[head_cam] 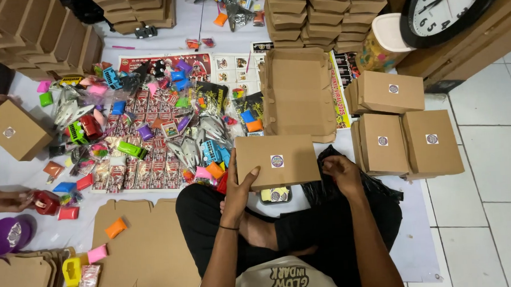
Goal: Assembling small cardboard boxes by folding and tucking flaps to prepare them for packing.
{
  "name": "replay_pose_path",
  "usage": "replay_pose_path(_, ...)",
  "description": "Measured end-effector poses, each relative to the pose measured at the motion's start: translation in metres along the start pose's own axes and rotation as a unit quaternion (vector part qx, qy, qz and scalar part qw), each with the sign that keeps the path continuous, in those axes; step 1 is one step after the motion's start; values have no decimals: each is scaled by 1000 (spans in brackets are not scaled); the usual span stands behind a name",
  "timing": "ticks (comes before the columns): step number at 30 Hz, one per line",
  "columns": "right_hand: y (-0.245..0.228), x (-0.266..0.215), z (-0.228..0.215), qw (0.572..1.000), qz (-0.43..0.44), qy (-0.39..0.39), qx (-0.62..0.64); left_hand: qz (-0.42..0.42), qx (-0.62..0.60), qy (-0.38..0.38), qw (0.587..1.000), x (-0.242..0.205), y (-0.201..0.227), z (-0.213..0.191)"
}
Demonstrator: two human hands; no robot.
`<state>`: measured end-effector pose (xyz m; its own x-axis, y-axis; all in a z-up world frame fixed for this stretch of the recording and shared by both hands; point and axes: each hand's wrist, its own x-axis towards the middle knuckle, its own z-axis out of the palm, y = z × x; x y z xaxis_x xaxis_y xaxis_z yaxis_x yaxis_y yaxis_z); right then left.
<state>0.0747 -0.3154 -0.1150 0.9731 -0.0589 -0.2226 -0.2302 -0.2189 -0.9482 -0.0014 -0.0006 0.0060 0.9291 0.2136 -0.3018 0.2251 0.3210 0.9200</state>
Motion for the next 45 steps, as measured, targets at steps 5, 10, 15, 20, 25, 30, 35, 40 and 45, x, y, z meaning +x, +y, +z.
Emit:
replay_pose_path(5,-15,-6,2,1000,-13,-3,-2,3,-4,1,1000,0,-2,-1)
replay_pose_path(10,-30,-12,2,999,-27,-10,-28,6,-11,2,1000,4,-7,-3)
replay_pose_path(15,-44,-21,5,997,-71,1,1,4,-29,14,999,9,-15,-6)
replay_pose_path(20,-58,-29,12,991,-86,-5,98,15,-58,46,997,19,-14,-3)
replay_pose_path(25,-71,-38,36,978,-147,-7,149,4,-95,90,991,13,16,13)
replay_pose_path(30,-84,-50,67,964,-213,-60,144,17,-51,88,995,25,5,8)
replay_pose_path(35,-89,-50,87,957,-226,-77,165,49,-39,51,997,34,-9,-1)
replay_pose_path(40,-84,-52,97,955,-241,-71,161,96,-80,29,992,27,-5,5)
replay_pose_path(45,-91,-60,99,953,-251,-51,161,96,-103,18,990,30,-12,4)
